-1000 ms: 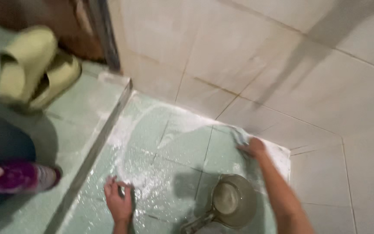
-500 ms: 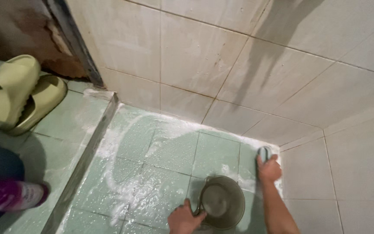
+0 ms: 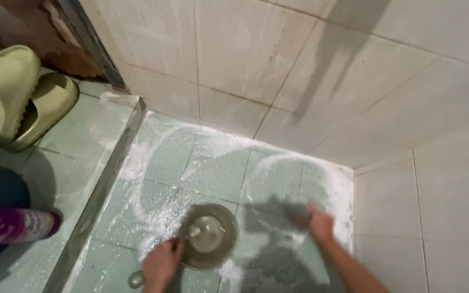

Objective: The person scrubs a tiled bathroom floor with a sponge and soapy water, using a metal pan to scoop and pour water. They move a mop bucket to access different areas and scrub along the baseboards. Finally, they rinse their hands under a wall tap.

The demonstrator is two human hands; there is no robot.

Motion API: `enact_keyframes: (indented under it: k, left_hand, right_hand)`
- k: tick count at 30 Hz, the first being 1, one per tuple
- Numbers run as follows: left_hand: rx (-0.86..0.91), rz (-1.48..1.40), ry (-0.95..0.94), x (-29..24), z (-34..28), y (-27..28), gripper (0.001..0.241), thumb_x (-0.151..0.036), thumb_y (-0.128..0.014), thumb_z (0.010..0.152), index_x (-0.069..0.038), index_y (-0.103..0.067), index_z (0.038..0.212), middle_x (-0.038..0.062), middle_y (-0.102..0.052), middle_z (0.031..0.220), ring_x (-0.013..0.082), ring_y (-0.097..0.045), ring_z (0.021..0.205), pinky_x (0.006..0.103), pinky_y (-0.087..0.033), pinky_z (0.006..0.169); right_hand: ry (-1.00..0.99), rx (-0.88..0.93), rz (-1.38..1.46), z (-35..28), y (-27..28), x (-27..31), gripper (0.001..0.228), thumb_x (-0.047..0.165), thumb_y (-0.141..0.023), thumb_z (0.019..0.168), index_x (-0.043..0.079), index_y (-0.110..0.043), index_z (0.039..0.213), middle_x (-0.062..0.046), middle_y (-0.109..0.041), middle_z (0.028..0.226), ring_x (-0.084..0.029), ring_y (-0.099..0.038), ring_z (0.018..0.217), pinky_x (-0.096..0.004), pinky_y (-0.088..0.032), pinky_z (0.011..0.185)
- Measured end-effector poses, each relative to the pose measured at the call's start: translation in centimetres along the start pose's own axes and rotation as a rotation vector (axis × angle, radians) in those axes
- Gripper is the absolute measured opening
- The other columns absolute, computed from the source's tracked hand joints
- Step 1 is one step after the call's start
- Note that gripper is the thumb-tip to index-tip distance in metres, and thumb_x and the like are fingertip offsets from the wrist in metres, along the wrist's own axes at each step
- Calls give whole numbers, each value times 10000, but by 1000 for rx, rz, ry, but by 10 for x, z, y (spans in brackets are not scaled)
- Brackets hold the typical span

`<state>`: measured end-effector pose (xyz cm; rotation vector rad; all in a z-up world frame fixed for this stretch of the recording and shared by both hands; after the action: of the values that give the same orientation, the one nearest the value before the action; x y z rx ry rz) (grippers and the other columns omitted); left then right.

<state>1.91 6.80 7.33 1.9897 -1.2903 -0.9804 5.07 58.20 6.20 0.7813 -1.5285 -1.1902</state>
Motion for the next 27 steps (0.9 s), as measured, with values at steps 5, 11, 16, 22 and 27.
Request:
enact_keyframes:
  k: [5, 11, 16, 22, 27]
  left_hand:
    - [-104, -157, 190, 71, 23, 11, 480, -569, -520, 955, -191, -766, 1120, 157, -781, 1077, 400, -727, 1052, 521, -568, 905]
    - [36, -408, 183, 74, 26, 26, 501, -516, -623, 927, -44, -778, 994, 163, -802, 828, 317, -766, 778, 455, -592, 786]
    - [250, -824, 174, 82, 31, 13, 364, -340, -723, 864, 20, -770, 894, 116, -763, 660, 207, -718, 555, 395, -570, 623]
    - [122, -753, 90, 91, 22, 20, 403, -396, -725, 909, 0, -799, 898, 91, -762, 757, 166, -656, 674, 348, -517, 680]
    - [-320, -699, 62, 97, -4, 63, 242, -339, -731, 857, -131, -783, 970, 52, -789, 896, 137, -713, 828, 312, -534, 785]
  right_hand:
    - [-314, -393, -60, 88, 3, -3, 850, 717, -676, 847, -50, -648, 1210, -136, -675, 615, -282, -663, 554, -445, -490, 477]
    - [291, -250, -2, -59, -106, 125, 426, 477, -761, 833, 95, -720, 1017, -109, -716, 800, -284, -682, 669, -417, -516, 563]
    - [297, -193, -71, -106, -60, 61, 347, 520, -859, 694, 187, -761, 697, -71, -700, 612, -271, -643, 487, -444, -493, 437]
    - [-315, -262, -365, 43, 23, -44, 690, 748, -671, 920, 59, -663, 959, -162, -689, 709, -374, -671, 715, -512, -510, 658]
    - [-84, -234, -224, 112, -27, 74, 651, 678, -688, 868, 52, -677, 1049, -174, -723, 741, -355, -683, 680, -544, -505, 668]
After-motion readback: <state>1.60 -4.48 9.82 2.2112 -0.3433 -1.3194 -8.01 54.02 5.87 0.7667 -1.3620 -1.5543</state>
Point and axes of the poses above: each hand's wrist, its own z-axis towards the middle knuckle, its own y-axis out of the back of the hand, x = y × z, the point moved 4 cm from there along z, towards the middle knuckle
